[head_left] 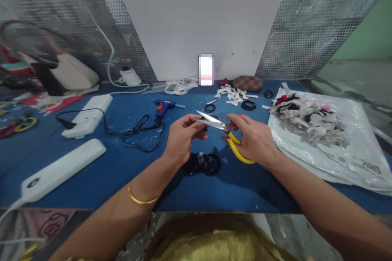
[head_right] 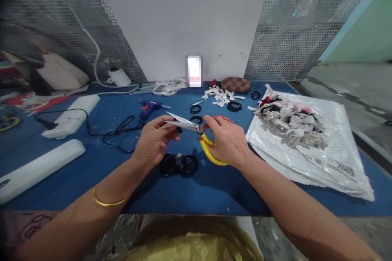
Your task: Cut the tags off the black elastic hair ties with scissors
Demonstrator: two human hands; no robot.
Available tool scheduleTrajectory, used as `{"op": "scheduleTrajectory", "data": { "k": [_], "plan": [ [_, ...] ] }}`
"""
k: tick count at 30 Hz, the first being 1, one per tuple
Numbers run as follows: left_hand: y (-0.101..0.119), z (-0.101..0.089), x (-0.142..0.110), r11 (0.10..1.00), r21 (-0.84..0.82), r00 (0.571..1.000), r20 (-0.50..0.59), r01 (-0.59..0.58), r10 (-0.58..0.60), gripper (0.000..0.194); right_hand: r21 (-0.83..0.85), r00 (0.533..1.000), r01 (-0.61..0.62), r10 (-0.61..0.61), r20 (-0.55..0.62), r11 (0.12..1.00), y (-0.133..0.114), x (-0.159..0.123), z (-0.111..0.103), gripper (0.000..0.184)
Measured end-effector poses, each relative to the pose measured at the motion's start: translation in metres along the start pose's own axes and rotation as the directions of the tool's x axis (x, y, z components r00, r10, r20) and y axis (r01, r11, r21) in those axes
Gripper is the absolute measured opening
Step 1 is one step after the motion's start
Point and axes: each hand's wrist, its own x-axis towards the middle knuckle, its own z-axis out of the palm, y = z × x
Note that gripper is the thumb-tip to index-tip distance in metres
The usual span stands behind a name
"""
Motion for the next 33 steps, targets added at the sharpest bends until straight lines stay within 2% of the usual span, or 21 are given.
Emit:
{"op": "scheduleTrajectory", "data": {
  "k": [5,9,18,26,33],
  "plan": [
    [0.0013,-0.0002,-0.0012,1.0,0.019,0.999,0.052,-0.003,0.002,0.019,0.011,0.995,-0.018,0.017,0.101,1.0,0.0014,0.0026,-0.0039,0.048],
    [0.0021,-0.0007,-0.0011,0.999,0.035,0.992,0.123,-0.019,0.015,0.016,0.036,0.993,-0.028,0.023,0.116,0.999,0.0016,0.003,-0.0047,0.048],
    [-0.001,-0.0003,-0.0013,0.994,0.087,0.992,0.112,-0.06,0.05,0.01,-0.06,0.996,-0.052,0.056,0.068,0.997,-0.0006,0.0005,-0.0022,0.047],
    [-0.0025,-0.001,-0.0006,0.99,0.092,0.991,0.097,-0.104,0.095,0.003,-0.003,0.996,-0.005,0.005,0.09,1.0,-0.001,0.0005,-0.0029,0.047],
    [-0.0026,-0.0012,0.0015,0.989,0.089,0.989,0.093,-0.119,0.111,0.003,0.041,0.992,-0.012,0.007,0.127,0.999,-0.0024,-0.0002,-0.0037,0.045]
  ]
}}
